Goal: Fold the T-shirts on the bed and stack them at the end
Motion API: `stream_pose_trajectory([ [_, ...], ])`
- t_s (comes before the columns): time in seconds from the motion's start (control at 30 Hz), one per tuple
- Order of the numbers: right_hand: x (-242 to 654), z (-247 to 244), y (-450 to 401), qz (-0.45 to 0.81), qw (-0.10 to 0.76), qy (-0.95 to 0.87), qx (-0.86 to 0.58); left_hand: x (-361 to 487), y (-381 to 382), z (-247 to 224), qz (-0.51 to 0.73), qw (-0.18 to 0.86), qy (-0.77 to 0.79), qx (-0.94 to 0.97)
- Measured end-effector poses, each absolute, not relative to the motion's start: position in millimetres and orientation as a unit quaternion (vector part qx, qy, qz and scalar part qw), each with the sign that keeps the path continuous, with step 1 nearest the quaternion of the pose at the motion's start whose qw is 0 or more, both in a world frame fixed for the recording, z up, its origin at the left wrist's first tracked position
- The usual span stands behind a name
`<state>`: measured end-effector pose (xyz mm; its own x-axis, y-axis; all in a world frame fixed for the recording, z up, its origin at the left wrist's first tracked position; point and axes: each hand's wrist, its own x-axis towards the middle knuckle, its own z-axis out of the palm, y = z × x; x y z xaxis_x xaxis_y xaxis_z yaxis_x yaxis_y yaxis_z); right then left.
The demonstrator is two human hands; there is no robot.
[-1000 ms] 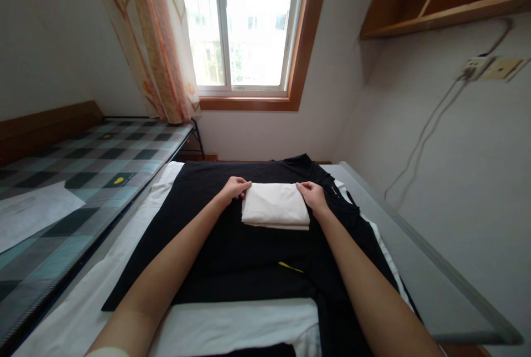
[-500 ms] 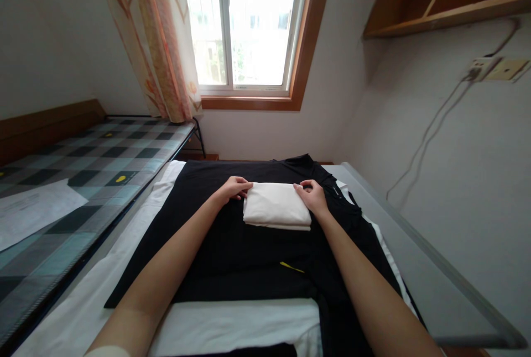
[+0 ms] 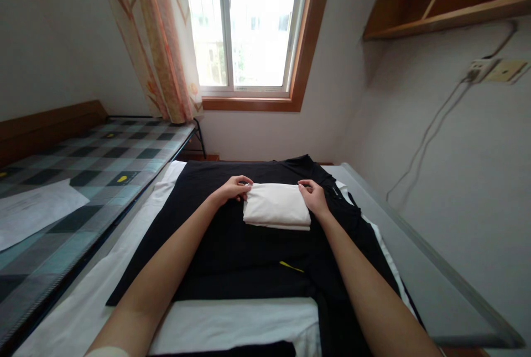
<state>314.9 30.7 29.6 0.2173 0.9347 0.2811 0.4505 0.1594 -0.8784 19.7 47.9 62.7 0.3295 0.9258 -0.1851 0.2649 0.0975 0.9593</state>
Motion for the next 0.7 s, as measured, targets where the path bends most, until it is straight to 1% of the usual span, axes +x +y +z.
stream_pose_trajectory([
  [0.17,308.8,33.0,25.8,0.249,0.475,-0.602,-0.592,20.2,40.9,72.9,0.217,0.525,0.480,0.668],
  [0.43,316.3,36.9,24.6,0.239,0.461,-0.602,-0.607,5.8,42.9,78.0,0.178,0.577,0.414,0.681],
  [0.53,315.9,37.3,22.9,0.214,0.448,-0.611,-0.617,5.3,42.5,79.2,0.161,0.569,0.426,0.685],
  [0.6,314.4,37.3,21.7,0.188,0.444,-0.616,-0.623,7.9,42.6,78.9,0.161,0.554,0.443,0.685],
  [0.7,312.2,36.2,21.6,0.164,0.455,-0.617,-0.621,15.4,45.3,73.6,0.207,0.514,0.494,0.670],
])
